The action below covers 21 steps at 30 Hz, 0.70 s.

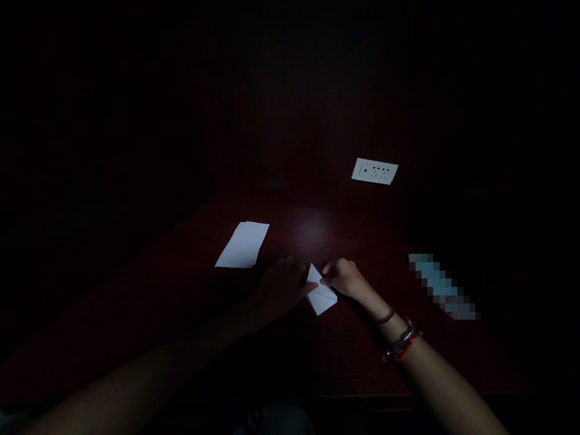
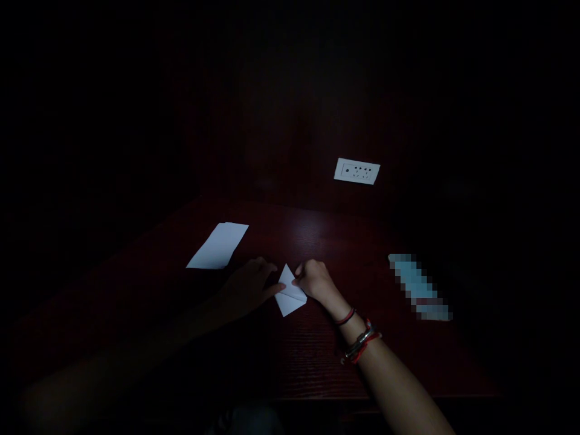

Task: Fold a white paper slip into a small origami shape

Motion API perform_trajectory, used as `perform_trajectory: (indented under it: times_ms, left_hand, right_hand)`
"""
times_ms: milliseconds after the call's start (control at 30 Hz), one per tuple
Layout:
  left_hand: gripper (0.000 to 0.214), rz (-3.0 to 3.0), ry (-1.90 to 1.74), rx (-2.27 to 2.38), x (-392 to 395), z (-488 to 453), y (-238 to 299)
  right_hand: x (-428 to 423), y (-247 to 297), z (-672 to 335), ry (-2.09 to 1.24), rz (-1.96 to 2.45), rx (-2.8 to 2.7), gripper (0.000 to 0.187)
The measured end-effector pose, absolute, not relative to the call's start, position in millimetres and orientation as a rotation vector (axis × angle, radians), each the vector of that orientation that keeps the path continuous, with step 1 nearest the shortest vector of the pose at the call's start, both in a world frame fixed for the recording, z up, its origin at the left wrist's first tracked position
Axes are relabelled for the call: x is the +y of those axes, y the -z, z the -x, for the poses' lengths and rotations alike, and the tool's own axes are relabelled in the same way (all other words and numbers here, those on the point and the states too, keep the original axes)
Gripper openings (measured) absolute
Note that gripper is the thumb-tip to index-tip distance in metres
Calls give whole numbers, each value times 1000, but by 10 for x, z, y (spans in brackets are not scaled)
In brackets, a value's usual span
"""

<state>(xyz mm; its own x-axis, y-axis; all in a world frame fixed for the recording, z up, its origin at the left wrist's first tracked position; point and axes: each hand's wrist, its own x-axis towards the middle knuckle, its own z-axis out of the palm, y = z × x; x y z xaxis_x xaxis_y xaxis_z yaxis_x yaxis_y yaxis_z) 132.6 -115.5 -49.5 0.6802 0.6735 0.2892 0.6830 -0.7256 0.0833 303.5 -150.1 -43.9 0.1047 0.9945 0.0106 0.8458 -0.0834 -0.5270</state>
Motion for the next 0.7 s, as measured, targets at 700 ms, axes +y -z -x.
perform_trajectory:
  times_ms: [700]
  left_hand:
    - [42,2985,517,-1165,-1030,-1314,611]
  right_hand:
    - [-1570,291,-3005,-1376,1382,-914,42]
